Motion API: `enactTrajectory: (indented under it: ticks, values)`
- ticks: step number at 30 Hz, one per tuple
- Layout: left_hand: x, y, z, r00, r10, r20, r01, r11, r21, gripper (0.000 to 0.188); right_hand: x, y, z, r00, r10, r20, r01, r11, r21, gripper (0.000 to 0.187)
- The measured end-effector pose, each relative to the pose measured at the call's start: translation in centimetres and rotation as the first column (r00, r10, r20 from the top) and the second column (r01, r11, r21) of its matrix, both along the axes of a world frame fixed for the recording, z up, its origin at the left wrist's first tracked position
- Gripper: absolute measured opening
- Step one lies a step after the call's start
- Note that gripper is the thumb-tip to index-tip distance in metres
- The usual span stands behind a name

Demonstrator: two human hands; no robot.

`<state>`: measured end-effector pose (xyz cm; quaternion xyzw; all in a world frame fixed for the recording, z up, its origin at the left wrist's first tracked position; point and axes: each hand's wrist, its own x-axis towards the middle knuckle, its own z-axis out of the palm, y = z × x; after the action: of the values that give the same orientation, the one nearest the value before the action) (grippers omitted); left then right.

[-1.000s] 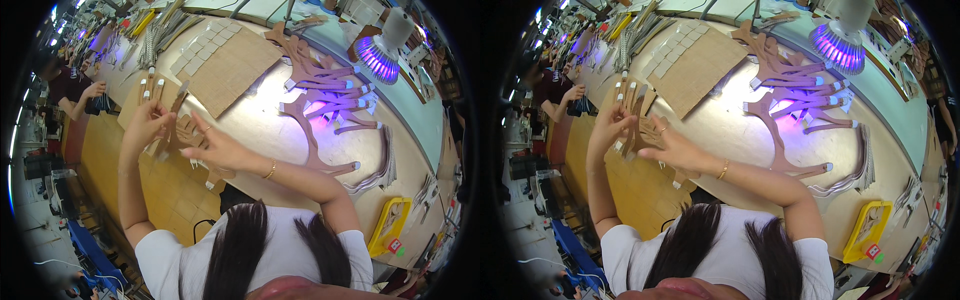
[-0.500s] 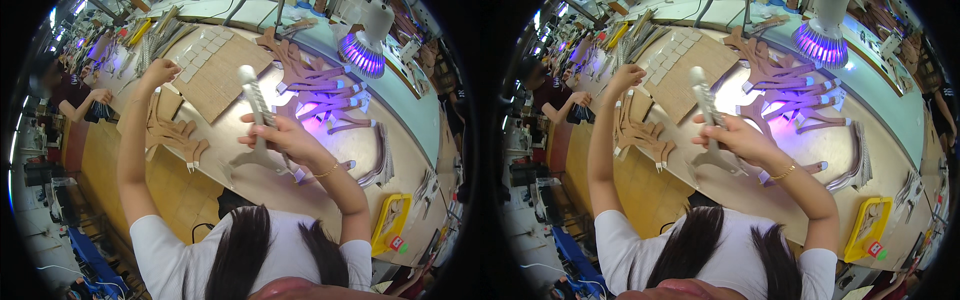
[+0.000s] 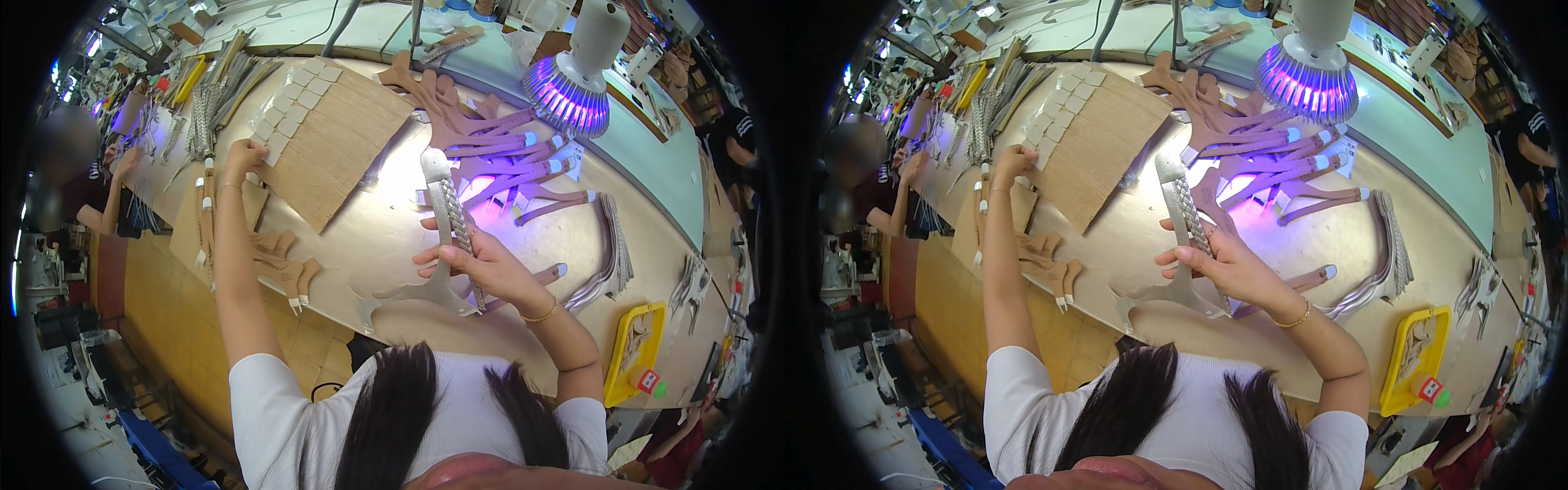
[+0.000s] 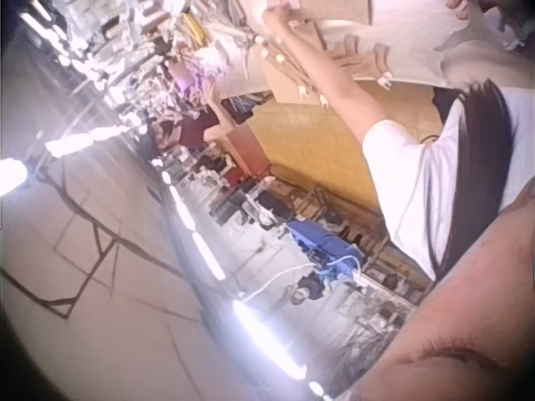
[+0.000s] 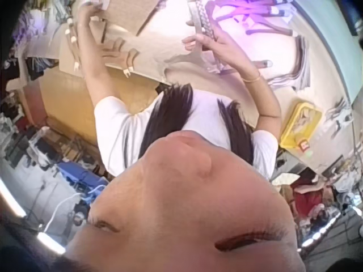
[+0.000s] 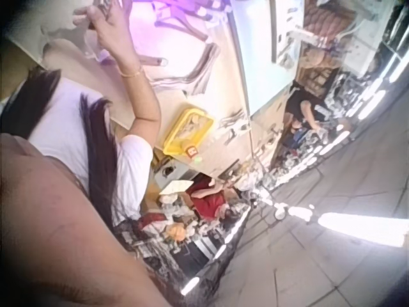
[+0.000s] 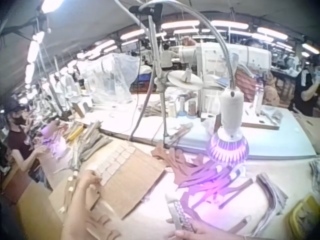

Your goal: The person applies glue from a squeeze bottle to small wooden pieces on a workbench, then places each piece under a UV lamp to cure. The person repeats this process for multiple pieces, handling them one at a time.

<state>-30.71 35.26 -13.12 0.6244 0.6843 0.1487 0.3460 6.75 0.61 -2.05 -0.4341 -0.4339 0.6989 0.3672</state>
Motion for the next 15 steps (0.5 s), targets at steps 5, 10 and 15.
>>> enactTrajectory:
  ticks: [5, 10, 15]
  values:
    - [-1.3, -1.4, 3.3, 0.918, 0.082, 0.389, 0.050, 0.947, -0.318, 0.015, 0.0, -0.4, -0.2, 0.995, -0.102, -0.021, 0.102, 0.995, -0.016, 0.056]
    - [-2.6, -3.8, 5.6, 0.781, 0.143, 0.608, 0.107, 0.928, -0.357, 0.016, 0.1, -0.3, -1.2, 0.990, -0.117, -0.076, 0.117, 0.993, -0.004, 0.042]
    - [0.2, -6.3, 8.2, 0.762, 0.054, 0.645, 0.108, 0.972, -0.209, 0.015, 0.4, -0.9, -1.7, 0.967, -0.204, -0.155, 0.198, 0.979, -0.053, 0.034]
